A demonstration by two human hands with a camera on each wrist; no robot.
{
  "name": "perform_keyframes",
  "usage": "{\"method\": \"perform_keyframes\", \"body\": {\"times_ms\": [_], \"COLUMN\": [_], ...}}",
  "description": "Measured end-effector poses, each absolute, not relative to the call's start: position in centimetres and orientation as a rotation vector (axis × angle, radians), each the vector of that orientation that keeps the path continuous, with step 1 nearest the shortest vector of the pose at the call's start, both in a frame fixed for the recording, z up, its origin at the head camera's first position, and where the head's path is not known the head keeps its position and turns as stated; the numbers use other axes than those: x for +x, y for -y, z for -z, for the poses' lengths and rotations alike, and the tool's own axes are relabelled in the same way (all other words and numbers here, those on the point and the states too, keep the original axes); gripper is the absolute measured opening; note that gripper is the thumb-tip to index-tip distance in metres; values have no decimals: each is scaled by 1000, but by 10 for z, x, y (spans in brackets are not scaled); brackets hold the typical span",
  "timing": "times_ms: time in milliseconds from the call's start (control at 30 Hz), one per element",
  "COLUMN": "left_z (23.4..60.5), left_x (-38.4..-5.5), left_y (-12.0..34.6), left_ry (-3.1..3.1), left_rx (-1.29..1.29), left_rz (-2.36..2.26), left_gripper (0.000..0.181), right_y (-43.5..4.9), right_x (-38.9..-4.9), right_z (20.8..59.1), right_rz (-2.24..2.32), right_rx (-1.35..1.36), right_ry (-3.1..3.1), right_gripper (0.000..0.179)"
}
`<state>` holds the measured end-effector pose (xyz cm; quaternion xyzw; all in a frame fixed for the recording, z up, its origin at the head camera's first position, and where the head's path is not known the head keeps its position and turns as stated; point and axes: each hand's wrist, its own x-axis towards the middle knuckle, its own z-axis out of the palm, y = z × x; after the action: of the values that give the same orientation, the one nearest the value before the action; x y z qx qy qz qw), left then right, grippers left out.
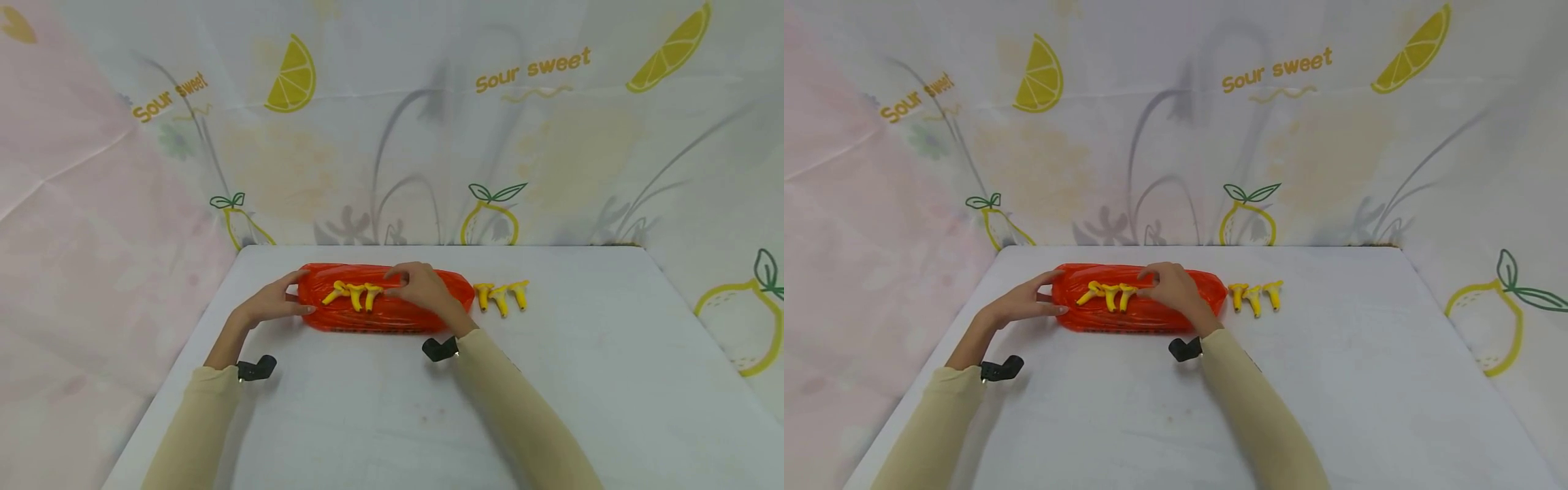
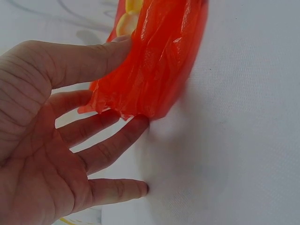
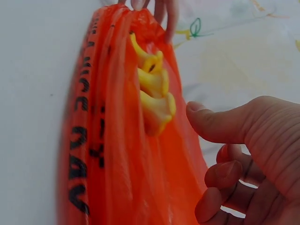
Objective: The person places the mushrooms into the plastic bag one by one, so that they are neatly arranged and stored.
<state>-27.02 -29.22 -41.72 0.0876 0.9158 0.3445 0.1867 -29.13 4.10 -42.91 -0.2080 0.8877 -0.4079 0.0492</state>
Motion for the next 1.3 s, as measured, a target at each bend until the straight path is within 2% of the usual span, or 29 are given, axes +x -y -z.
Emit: {"method": "perform_keyframes", "body": {"times_ms": [533, 1300], "left_z": [419, 413], "left_x": [-270, -269], "left_y": [293, 290], "left_ry": [-2570, -2583], "left_rx": [234, 247], "left_rz": [-979, -962], "left_gripper": [92, 93], "right_y": [-92, -158], "right_x": [-281, -274], "right_z": [408, 402], "right_rz": [1302, 1185], "right_rx": [-684, -521], "right_ry": [-2648, -2772], "right_gripper": [29, 32]}}
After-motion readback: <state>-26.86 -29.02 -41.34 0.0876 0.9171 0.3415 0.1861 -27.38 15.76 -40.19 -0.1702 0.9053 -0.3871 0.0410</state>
